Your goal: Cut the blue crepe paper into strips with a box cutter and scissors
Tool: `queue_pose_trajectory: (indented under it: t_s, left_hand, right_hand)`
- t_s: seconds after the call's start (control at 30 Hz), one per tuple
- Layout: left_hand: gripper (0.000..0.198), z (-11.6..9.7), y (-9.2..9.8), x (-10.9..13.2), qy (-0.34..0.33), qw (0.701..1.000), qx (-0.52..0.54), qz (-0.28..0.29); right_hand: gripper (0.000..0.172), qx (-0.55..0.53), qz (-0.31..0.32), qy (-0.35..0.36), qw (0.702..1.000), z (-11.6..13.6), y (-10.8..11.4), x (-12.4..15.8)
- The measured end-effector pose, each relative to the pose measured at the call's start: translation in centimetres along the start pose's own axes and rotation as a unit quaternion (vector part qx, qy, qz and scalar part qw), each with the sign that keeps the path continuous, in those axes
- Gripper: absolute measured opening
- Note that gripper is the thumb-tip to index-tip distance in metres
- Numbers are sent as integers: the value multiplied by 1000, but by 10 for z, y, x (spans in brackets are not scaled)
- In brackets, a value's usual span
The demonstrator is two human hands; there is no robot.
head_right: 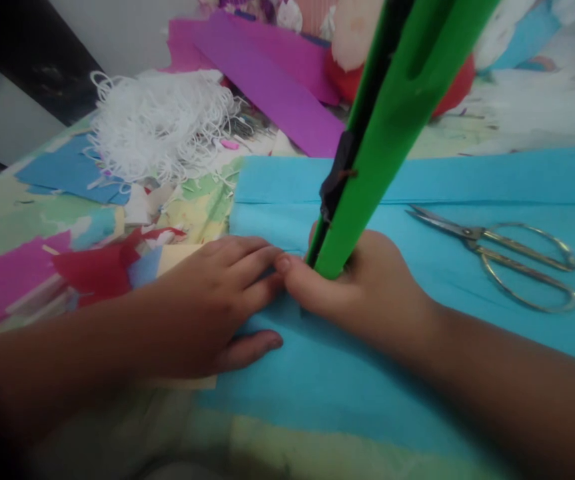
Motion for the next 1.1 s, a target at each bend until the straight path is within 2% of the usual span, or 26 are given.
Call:
queue_pose_trajectory:
  t_s: [0.23,0.63,1.1]
  left_hand:
    - [52,0,1,0,-5,1000,9,2]
    - [51,-1,2,0,2,1000,-9,-16]
    - [50,-1,2,0,-13,1000,-2,-14]
  right_hand:
    - [32,33,-21,-1,999,1,-1,1]
    - [29,33,-10,34,999,6,-4,1]
    - [29,58,-7,2,998,3,-5,-2]
Point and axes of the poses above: each hand's wrist, its own x-axis away from the middle knuckle, its own y-axis out of the back of the hand, z = x × y, the point moved 7 cm from there along -x, towards the middle knuckle, and after that the axes turned 5 degrees about z, right-handed, at the moved point
